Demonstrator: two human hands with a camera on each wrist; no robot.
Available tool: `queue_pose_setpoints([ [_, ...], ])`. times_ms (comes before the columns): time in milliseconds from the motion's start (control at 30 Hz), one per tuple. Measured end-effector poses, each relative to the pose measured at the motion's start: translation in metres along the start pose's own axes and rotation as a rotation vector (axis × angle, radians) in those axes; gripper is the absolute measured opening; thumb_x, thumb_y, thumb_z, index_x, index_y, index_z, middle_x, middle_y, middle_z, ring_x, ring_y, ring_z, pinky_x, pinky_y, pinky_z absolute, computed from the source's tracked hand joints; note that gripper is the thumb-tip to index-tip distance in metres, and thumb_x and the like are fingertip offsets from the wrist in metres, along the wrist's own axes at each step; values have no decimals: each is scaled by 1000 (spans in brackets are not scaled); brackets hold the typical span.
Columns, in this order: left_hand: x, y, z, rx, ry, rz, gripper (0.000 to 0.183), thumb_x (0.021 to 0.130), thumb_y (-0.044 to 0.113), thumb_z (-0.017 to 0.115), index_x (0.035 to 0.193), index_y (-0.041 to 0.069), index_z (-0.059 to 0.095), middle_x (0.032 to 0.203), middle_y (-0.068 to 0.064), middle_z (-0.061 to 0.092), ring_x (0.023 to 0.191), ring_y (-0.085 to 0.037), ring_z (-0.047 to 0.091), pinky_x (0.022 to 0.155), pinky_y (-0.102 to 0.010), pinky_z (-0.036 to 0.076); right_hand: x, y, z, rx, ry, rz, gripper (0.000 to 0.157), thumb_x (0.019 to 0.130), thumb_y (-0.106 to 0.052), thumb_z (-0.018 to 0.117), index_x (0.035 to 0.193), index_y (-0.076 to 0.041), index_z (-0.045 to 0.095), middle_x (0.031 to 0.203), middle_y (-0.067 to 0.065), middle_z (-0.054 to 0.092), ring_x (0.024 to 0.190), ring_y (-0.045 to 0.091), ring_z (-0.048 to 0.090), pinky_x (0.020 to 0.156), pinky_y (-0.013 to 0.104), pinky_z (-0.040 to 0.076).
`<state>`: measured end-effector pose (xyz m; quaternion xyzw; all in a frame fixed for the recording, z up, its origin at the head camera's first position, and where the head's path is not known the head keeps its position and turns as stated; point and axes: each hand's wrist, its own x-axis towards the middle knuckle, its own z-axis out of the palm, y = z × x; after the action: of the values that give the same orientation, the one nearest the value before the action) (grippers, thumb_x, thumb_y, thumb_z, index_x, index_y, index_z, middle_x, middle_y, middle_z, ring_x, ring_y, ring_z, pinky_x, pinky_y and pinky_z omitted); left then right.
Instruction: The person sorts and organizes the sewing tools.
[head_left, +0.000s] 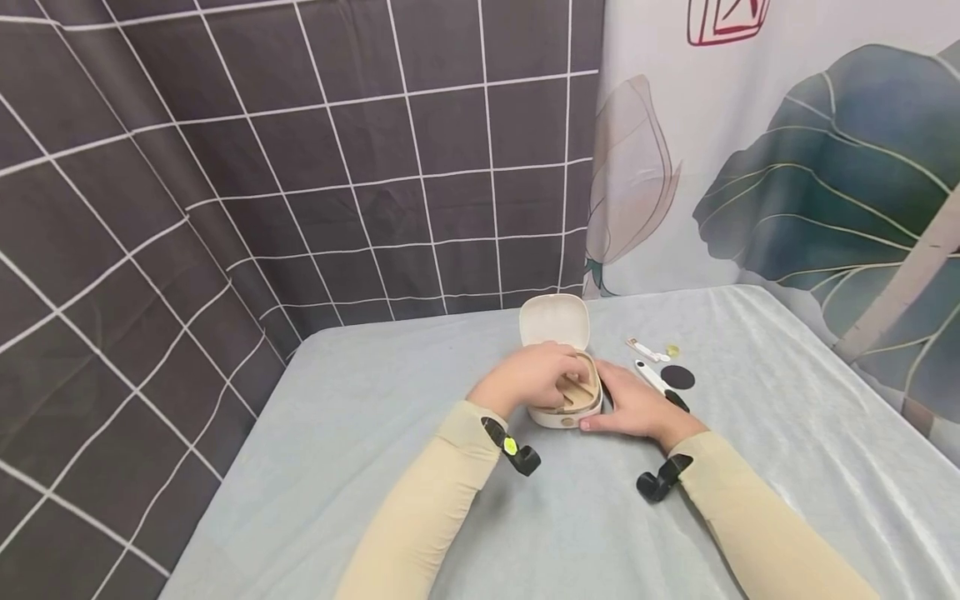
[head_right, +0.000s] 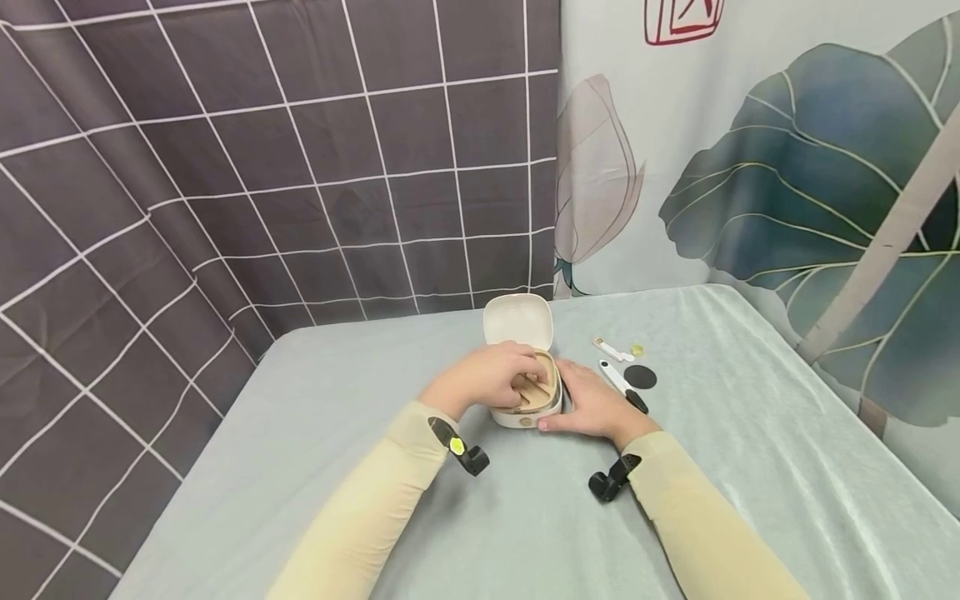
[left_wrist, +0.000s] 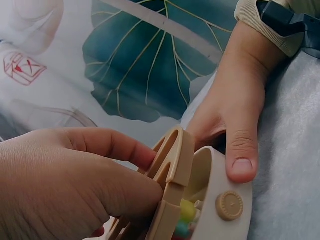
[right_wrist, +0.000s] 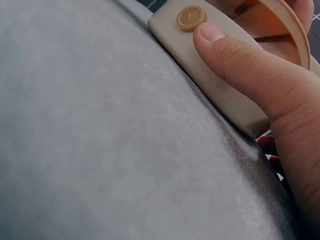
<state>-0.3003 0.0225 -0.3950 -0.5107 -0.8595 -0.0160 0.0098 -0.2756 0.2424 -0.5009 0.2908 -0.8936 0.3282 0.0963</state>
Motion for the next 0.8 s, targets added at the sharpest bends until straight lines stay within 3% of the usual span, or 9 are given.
queue_pose_setpoints([
  [433, 9, 2, 11, -36, -63, -69, 37, 77, 15, 80, 111, 27, 73, 106, 11, 62, 95, -9, 54, 78, -21, 46, -1, -2, -1, -11, 1, 0, 101, 71, -56, 86, 148, -7, 44, 138, 9, 58, 127, 29, 55, 110, 51, 41],
  [633, 13, 3, 12, -39, -59, -61, 39, 76, 11, 79, 112, 26, 74, 107, 11, 64, 93, -8, 55, 79, -19, 45, -1, -2, -1, -22, 1, 6, 103, 71, -58, 86, 150, -7, 42, 139, 10, 58, 127, 30, 55, 110, 51, 41],
  [800, 15, 2, 15, -20, -86, -95, 37, 77, 12, 79, 110, 28, 73, 109, 13, 63, 94, -9, 55, 78, -20, 45, -1, -2, -1, -14, 2, 6, 102, 72, -56, 86, 150, -5, 43, 139, 11, 58, 127, 31, 54, 110, 52, 41],
])
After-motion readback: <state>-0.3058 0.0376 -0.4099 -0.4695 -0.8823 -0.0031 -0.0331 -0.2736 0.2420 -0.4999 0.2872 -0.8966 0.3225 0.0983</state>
